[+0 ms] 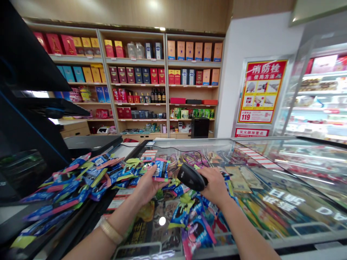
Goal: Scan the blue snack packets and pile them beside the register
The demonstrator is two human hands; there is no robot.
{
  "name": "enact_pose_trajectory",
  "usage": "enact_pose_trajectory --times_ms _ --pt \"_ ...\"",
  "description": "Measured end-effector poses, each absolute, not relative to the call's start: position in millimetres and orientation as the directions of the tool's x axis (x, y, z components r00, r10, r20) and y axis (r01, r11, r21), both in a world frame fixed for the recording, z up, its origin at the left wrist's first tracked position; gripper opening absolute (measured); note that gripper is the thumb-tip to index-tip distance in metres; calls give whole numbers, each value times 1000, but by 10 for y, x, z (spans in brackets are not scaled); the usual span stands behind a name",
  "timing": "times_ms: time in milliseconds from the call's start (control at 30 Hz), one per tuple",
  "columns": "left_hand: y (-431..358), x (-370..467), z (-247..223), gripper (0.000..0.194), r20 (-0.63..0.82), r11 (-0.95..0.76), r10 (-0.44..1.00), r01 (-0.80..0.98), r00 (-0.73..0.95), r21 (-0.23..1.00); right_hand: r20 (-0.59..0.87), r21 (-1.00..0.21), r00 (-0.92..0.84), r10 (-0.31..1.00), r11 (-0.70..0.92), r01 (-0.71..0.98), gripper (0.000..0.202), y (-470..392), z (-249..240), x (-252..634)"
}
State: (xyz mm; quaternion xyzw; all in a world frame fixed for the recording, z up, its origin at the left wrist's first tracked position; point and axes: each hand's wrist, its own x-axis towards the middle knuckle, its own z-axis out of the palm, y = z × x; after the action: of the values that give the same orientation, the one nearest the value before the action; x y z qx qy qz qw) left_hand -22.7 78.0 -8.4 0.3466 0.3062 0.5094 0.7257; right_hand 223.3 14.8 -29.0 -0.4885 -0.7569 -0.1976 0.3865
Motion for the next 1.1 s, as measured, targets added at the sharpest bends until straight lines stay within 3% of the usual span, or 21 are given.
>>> enact_pose_trajectory --times_ms 167,333,433,600,867,1000,1100 --pt "774 -193 -160 28 -70 235 947 -526 313 817 746 -88 -270 609 492 866 24 119 -257 2180" --pt "768 -186 -197 82 105 64 944 -486 313 872 715 -88 -319 623 532 842 26 103 -229 2113" --pt "762 -173 -217 91 119 15 948 -416 295 909 700 -92 -326 635 533 841 26 99 -223 2090" --pt "776 -167 -243 92 132 -30 948 -332 290 943 687 -92 -330 647 528 844 27 105 -228 2085" --pt "774 -157 -232 90 127 -10 948 -371 291 928 686 -99 -329 649 531 842 21 105 -227 2096" --pt "806 -155 -266 72 137 -49 955 -317 264 947 716 -100 -294 633 510 854 21 122 -259 2133" --pt "859 -167 -332 54 183 -155 965 -152 191 976 763 -77 -248 596 466 882 25 145 -291 2196"
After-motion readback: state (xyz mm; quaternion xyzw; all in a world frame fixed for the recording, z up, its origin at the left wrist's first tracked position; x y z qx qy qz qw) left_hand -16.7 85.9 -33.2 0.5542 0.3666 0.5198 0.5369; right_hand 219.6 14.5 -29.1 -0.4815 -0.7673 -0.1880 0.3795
